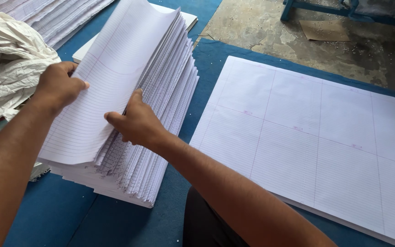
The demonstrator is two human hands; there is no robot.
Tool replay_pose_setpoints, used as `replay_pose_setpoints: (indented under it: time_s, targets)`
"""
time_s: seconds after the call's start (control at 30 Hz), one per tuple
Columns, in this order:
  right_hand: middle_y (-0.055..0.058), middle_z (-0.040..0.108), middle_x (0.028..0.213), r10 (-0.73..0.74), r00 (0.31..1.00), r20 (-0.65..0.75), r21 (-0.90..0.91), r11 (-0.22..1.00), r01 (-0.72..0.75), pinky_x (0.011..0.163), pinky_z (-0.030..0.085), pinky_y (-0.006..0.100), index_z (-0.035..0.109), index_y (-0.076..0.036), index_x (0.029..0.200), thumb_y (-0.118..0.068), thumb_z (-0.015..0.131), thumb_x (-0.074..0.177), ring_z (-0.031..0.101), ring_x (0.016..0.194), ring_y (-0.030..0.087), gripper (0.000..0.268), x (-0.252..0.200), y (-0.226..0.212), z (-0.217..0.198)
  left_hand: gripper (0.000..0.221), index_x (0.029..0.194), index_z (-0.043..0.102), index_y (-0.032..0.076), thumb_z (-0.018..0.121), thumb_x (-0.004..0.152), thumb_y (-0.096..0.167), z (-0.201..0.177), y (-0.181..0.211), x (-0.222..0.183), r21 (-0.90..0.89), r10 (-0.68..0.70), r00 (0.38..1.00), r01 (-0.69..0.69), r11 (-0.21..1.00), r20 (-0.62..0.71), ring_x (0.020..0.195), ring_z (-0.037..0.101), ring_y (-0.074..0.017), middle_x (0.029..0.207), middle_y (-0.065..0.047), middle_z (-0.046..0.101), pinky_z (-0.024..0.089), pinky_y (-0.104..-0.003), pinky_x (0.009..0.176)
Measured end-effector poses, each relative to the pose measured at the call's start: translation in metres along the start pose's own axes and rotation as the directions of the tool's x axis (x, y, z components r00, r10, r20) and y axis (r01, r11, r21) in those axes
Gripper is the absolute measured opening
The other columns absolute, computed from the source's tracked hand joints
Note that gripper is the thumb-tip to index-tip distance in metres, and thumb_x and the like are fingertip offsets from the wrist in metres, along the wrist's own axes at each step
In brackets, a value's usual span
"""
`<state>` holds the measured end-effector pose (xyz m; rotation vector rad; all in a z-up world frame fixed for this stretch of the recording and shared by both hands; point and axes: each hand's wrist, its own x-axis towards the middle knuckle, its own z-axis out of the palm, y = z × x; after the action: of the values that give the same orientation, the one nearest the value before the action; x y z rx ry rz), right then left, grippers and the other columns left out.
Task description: The person folds a stack of lined papers in half, presses the crease with a wooden block, and then moves the folded sheet to a separate pile. This process is repeated for multiple sheets.
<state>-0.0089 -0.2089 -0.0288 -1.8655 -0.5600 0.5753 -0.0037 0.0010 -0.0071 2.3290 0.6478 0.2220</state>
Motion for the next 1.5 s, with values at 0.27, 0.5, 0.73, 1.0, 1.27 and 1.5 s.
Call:
replay_pose_setpoints:
  time_s: [0.27,0.5,0.73,1.0,1.27,1.5]
  targets:
    - [0.032,0.073,0.089,-0.072,0.997,0.022,-0.324,0.943,0.075,0.061,0.065,0.04,-0.003,0.023,0.148,-0.046,0.047,0.095,0.078,0.075,0.035,0.1,0.0,-0.001,0.012,0.059,0.145,0.058,0.008,0.067,0.087,0.007,0.013,-0.025,0.005,0.066,0.073,0.997,-0.075,0.995,0.035,0.104,0.07,-0.0281,0.123,-0.019,0.07,0.054,-0.04,0.092]
    - [0.036,0.069,0.095,-0.21,0.977,0.045,-0.306,0.928,0.214,0.064,0.064,0.041,-0.003,0.026,0.146,-0.054,0.05,0.098,0.075,0.08,0.037,0.107,0.002,0.006,0.009,0.066,0.149,0.047,-0.003,0.069,0.088,0.01,0.024,-0.037,0.015,0.284,0.241,0.97,-0.225,0.932,-0.021,0.123,0.06,-0.0391,0.137,-0.031,0.057,0.048,-0.046,0.105]
    - [0.034,0.073,0.093,-0.094,0.995,0.042,-0.049,0.994,0.096,0.054,0.064,0.04,-0.002,0.012,0.153,-0.059,0.048,0.09,0.073,0.06,0.029,0.107,-0.006,0.034,-0.039,0.06,0.141,0.054,0.004,0.066,0.082,0.013,0.032,0.018,0.013,0.493,0.204,0.977,-0.146,0.858,-0.066,0.126,0.047,-0.0411,0.138,-0.024,0.05,0.042,-0.057,0.102]
    - [0.023,0.069,0.102,-0.04,0.998,-0.054,-0.122,0.992,0.033,0.059,0.065,0.039,0.011,0.005,0.156,-0.049,0.057,0.093,0.075,0.077,0.028,0.094,-0.042,0.074,-0.131,0.037,0.121,0.071,0.008,0.071,0.085,0.015,0.084,0.121,-0.013,0.457,0.642,0.767,-0.564,0.687,-0.019,0.124,0.052,-0.0352,0.129,-0.021,0.062,0.035,-0.061,0.108]
    - [0.021,0.074,0.101,0.223,0.961,-0.163,-0.561,0.78,-0.276,0.08,0.06,0.042,0.02,-0.003,0.157,-0.035,0.061,0.096,0.074,0.091,0.028,0.081,-0.117,0.117,-0.222,0.019,0.101,0.077,0.007,0.071,0.084,0.008,0.195,0.211,-0.069,0.472,0.84,0.533,-0.768,0.433,0.097,0.115,0.059,-0.0312,0.114,-0.019,0.069,0.038,-0.052,0.111]
    - [0.019,0.074,0.109,0.422,0.851,-0.313,-0.533,0.664,-0.525,0.086,0.06,0.045,0.03,-0.009,0.156,-0.033,0.061,0.096,0.074,0.098,0.03,0.072,-0.194,0.177,-0.301,0.029,0.109,0.073,0.004,0.073,0.082,0.015,0.301,0.252,-0.135,0.013,0.696,0.677,-0.719,0.695,0.239,0.113,0.058,-0.0306,0.115,-0.017,0.067,0.05,-0.043,0.1]
